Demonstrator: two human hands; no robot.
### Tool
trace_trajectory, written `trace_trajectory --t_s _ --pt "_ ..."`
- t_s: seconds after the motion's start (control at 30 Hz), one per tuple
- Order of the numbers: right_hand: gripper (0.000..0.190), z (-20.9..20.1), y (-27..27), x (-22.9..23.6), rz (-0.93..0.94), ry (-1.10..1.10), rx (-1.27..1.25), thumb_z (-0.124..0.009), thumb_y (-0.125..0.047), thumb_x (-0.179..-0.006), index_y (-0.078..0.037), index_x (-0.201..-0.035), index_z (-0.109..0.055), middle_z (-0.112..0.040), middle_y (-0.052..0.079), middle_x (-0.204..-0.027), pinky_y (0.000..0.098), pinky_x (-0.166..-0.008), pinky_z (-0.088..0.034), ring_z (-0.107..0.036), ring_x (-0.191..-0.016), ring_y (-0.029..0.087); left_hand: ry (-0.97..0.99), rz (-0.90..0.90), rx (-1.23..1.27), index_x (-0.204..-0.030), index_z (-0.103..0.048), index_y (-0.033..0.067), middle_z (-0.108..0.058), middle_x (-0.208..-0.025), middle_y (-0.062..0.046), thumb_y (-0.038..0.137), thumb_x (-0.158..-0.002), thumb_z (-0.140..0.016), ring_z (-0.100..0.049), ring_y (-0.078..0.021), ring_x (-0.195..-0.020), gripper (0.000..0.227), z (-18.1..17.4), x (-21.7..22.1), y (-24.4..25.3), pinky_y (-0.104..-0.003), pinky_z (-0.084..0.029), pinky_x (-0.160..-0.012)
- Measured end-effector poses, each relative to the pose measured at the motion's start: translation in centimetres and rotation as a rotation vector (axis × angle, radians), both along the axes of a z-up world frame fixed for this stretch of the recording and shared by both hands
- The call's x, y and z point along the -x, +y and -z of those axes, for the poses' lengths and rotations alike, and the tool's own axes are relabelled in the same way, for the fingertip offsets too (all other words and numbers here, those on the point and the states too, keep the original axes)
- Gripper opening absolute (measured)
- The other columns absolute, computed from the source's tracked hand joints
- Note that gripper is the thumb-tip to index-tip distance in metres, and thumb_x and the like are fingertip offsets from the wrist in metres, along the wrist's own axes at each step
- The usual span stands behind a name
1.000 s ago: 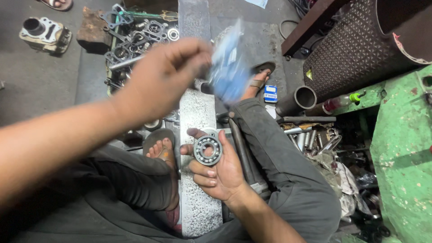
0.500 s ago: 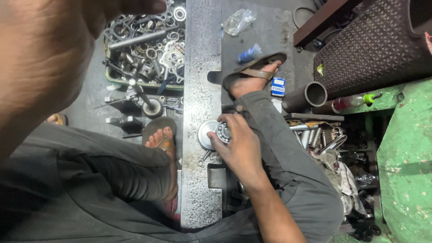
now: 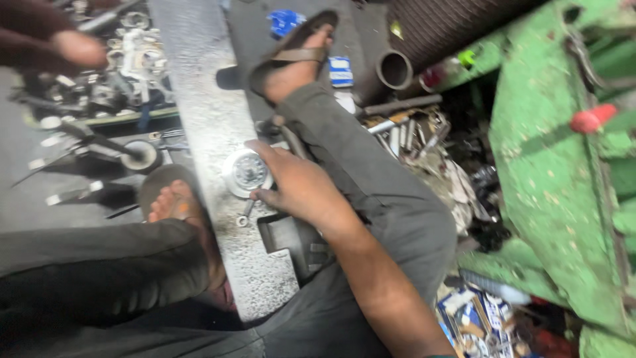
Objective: The person sits on the floor and uses a hammer to tap a cylindrical metal component onto a shaft. They then open a small blue box to retrieve a bearing and use a metal pipe and hammer to press the bearing into place on the shaft.
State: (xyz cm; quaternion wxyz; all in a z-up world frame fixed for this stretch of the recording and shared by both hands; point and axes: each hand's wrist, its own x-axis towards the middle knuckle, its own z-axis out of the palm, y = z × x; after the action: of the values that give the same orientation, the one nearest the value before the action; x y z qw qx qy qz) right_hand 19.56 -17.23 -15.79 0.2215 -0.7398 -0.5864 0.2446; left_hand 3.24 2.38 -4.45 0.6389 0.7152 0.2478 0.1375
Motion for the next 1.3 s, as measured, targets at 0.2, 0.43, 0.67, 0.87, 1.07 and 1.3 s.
trace_trajectory --t_s 0.2,0.43,0.67,0.87,1.07,1.3 --pt "0.040 6.0 -4.9 -17.4 0.341 -0.123 -0.145 -0.079 -0.026 -0.090 -0.002 -0.120 -0.066 -0.074 0.010 -0.104 0.0357 -0.079 -0.057 -0.072 -0.089 0.023 -0.014 0.045 0.014 -0.127 -0.061 0.0038 -0.069 -0.120 -0.012 0.022 -0.106 -0.048 -0.070 -0.0202 -0.101 0.031 0.7 -0.9 -1.0 -0.034 -0.060 -0.077" --pt "0.032 22.2 -11.6 -34.4 1.292 0.490 0.327 -0.064 -0.037 -0.097 -0.014 -0.119 -0.061 -0.062 0.006 -0.098 0.0549 -0.073 -0.056 -0.061 -0.081 0.030 -0.004 0.096 -0.513 -0.125 -0.065 0.0071 -0.072 -0.103 -0.008 0.027 -0.105 -0.053 -0.071 -0.0159 -0.089 0.030 -5.1 4.5 -1.6 -0.032 -0.058 -0.071" --pt "0.027 24.7 -11.5 -36.2 1.369 0.685 -0.077 -0.074 -0.023 -0.094 -0.012 -0.109 -0.054 -0.061 0.005 -0.085 0.0500 -0.070 -0.062 -0.059 -0.067 0.018 0.045 0.076 -0.783 -0.121 -0.073 0.0115 -0.076 -0.097 -0.007 0.028 -0.103 -0.063 -0.074 -0.0161 -0.084 0.026 -7.6 4.2 -2.6 -0.033 -0.057 -0.067" --pt "0.028 23.4 -10.3 -34.8 1.420 0.965 0.068 -0.075 -0.035 -0.098 -0.013 -0.108 -0.061 -0.055 0.004 -0.080 0.0423 -0.068 -0.057 -0.056 -0.067 0.017 0.071 0.089 -0.740 -0.118 -0.072 0.0105 -0.075 -0.102 -0.009 0.030 -0.103 -0.064 -0.074 -0.0200 -0.083 0.027 -5.3 2.7 -2.1 -0.037 -0.059 -0.071" --pt "0.027 14.1 -6.0 -25.9 1.086 0.240 -0.306 -0.070 -0.032 -0.101 -0.012 -0.116 -0.059 -0.070 0.004 -0.095 0.0422 -0.070 -0.055 -0.068 -0.081 0.023 -0.034 0.247 -0.785 -0.113 -0.073 0.0092 -0.076 -0.105 -0.010 0.029 -0.098 -0.068 -0.072 -0.0311 -0.099 0.025 -0.5 0.8 -2.5 -0.044 -0.054 -0.089" --pt "0.048 0.0 -1.1 -11.2 0.330 0.492 -0.485 -0.064 -0.044 -0.102 -0.014 -0.139 -0.056 -0.073 0.006 -0.124 0.0330 -0.078 -0.060 -0.072 -0.111 0.019 -0.097 0.073 -0.626 -0.115 -0.065 0.0048 -0.071 -0.100 -0.012 0.024 -0.084 -0.078 -0.070 -0.0313 -0.093 0.039 5.6 -4.5 -4.5 -0.044 -0.054 -0.081"
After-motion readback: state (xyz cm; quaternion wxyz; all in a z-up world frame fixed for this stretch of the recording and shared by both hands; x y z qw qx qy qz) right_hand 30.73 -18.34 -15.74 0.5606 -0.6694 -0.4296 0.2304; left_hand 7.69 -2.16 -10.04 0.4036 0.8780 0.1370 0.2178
